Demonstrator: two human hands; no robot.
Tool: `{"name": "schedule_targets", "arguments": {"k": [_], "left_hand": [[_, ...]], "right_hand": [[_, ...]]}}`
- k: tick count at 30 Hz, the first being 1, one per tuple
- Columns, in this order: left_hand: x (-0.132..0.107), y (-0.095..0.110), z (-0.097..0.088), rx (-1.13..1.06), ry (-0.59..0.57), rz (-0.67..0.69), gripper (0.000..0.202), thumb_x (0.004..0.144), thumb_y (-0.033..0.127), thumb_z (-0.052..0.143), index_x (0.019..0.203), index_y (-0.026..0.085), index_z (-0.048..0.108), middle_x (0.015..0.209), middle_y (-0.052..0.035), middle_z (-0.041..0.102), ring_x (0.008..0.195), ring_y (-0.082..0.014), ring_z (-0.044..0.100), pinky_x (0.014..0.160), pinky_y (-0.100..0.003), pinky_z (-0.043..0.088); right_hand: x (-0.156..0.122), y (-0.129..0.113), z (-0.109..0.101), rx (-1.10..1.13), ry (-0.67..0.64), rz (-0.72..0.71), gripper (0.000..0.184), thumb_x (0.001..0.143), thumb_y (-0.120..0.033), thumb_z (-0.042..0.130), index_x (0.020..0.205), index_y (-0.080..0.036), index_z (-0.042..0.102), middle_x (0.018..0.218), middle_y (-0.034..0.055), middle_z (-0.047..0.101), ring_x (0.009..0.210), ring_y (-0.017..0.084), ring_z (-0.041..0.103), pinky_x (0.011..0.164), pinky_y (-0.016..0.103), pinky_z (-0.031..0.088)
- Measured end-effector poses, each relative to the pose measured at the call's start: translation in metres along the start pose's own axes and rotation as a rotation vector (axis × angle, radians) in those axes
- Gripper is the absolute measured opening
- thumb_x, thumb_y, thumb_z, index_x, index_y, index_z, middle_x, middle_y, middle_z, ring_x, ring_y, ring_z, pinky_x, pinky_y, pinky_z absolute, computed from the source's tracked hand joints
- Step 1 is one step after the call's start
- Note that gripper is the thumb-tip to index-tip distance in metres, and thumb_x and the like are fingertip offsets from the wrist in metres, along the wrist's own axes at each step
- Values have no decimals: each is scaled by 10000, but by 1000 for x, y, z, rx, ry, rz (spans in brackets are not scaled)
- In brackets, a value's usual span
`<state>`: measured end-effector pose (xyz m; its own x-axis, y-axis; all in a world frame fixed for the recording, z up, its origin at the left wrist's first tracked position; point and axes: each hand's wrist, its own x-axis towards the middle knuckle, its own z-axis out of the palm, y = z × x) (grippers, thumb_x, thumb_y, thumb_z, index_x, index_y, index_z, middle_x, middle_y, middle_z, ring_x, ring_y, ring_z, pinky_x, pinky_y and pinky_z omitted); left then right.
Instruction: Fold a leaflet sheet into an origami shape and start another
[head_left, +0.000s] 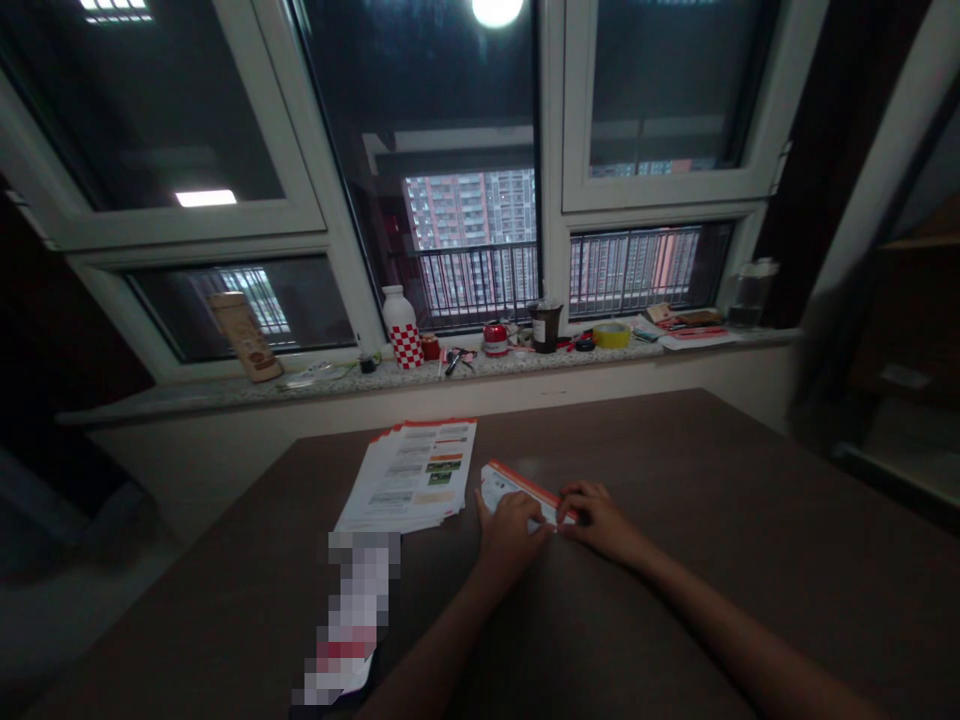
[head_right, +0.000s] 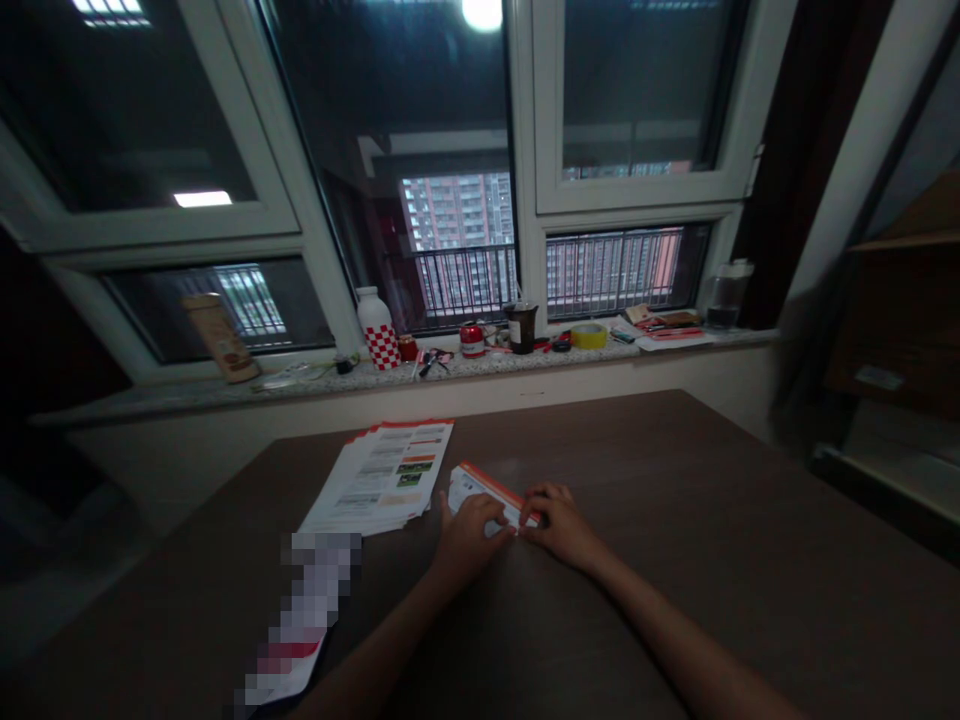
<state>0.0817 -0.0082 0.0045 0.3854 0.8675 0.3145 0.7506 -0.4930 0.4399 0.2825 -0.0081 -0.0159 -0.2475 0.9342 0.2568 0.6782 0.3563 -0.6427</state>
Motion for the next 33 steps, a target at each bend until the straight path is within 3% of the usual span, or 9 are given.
{"name": "schedule_targets", "arguments": {"k": [6, 14, 33], "left_hand": [[3, -4, 0, -22, -29, -7, 113, 851, 364, 611, 840, 261, 656, 1041, 0, 662, 1114, -248, 530, 1055, -675, -122], [5, 1, -4, -44, -96, -92, 129, 793, 368, 663, 847, 252, 647, 1101, -14, 643, 1158, -266, 501, 1050, -692, -107], [5, -14, -9, -66, -114, -23, 94, 801, 284, 658, 895, 284, 661, 1178, 20, 658, 1175, -227, 529, 1060, -647, -168]], "right_hand": [[3, -1, 3, -33, 18, 22, 108, 735, -327, 735, 831, -284, 713, 1150, 40, 571, 1141, 250, 454, 999, 384, 337], [9, -3, 4, -50, -10, 166, 171, 667, -314, 773, 833, -287, 738, 1207, 44, 537, 1162, 261, 448, 1001, 378, 331], [14, 14, 0, -36, -126, 153, 353, 647, -141, 700, 948, -317, 753, 1292, 45, 509, 1221, 268, 423, 1046, 412, 274]]}}
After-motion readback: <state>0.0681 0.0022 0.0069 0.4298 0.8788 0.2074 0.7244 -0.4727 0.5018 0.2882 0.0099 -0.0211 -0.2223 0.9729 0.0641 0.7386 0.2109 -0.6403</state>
